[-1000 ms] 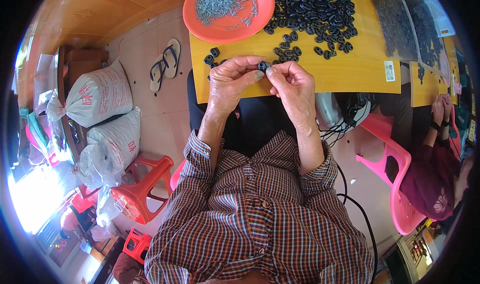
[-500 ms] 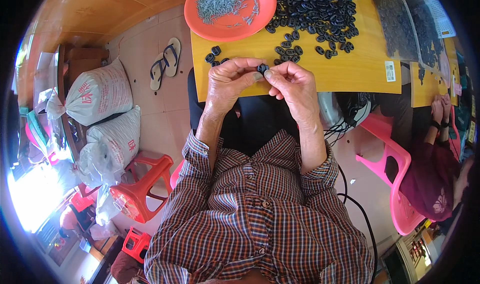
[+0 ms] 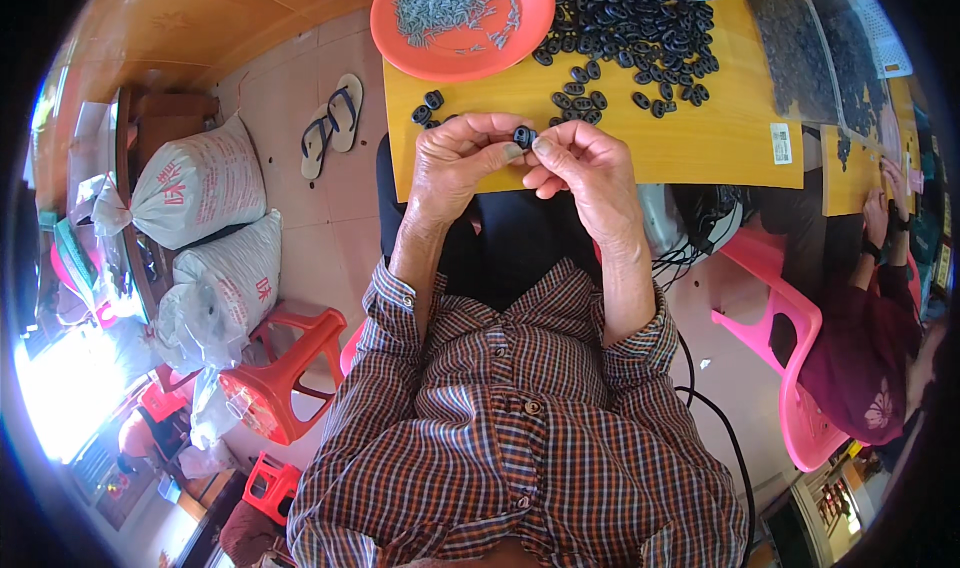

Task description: Inspecting and sorting small black plastic components on a workstation table.

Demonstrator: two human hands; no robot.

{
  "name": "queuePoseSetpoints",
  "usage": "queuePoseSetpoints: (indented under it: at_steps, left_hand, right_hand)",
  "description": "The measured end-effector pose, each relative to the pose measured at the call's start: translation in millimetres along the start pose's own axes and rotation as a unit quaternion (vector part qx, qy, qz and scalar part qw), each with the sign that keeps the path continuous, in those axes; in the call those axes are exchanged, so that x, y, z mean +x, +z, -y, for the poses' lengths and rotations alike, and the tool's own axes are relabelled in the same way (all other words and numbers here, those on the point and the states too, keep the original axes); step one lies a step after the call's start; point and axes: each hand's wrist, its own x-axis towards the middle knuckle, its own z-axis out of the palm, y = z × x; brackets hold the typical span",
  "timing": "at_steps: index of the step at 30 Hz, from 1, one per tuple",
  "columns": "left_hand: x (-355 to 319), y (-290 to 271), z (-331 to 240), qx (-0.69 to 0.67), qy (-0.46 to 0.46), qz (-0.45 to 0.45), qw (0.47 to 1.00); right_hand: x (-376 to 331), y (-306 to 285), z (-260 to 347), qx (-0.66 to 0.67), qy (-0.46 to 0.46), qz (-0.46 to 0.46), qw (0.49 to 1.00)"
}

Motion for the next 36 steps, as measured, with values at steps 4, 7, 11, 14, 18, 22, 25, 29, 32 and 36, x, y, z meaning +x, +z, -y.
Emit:
queuePoseSetpoints:
  at_steps: [4,7,11,14,18,22,25,29,32,36]
  left_hand:
    - [-1.1,0.8,-0.7,-0.014,-0.01,0.002,1.0]
    - [-1.9,-2.0,-0.5,-0.013,-0.021,0.008,1.0]
    - [-2.1,-1.1,-4.2,-0.012,-0.021,0.011,1.0]
    - [-1.9,-0.8,-6.1,-0.007,-0.037,0.02,0.999]
    - [-1.1,-2.5,-5.0,0.01,-0.046,0.021,0.999]
    - [-1.6,-3.6,-1.9,0.026,-0.043,0.031,0.998]
    - [-2.4,-1.6,-4.9,0.022,-0.037,0.034,0.998]
    - [-2.5,-0.5,-0.7,0.043,-0.025,0.033,0.998]
    - [-4.1,2.5,-0.2,0.035,-0.009,0.009,0.999]
    - [-5.7,7.2,-5.2,0.166,0.068,-0.004,0.984]
  right_hand:
    - [1.5,-2.7,-4.0,0.003,-0.003,0.005,1.0]
    - [1.4,-0.7,-3.9,0.013,0.004,0.004,1.0]
    - [2.7,-1.9,-5.5,0.016,0.008,0.001,1.0]
    - [0.7,-0.8,-1.8,0.001,0.014,-0.002,1.0]
    - [1.0,-1.8,-0.8,0.0,0.03,0.001,1.0]
    - [0.2,-0.4,1.3,-0.011,0.045,-0.001,0.999]
    - [1.1,0.2,1.2,-0.017,0.052,-0.002,0.999]
    - [0.9,1.4,-0.7,-0.025,0.039,-0.012,0.999]
    - [1.6,1.7,-0.7,0.0,0.033,-0.01,0.999]
    - [1.8,1.7,-3.1,-0.005,0.018,-0.005,1.0]
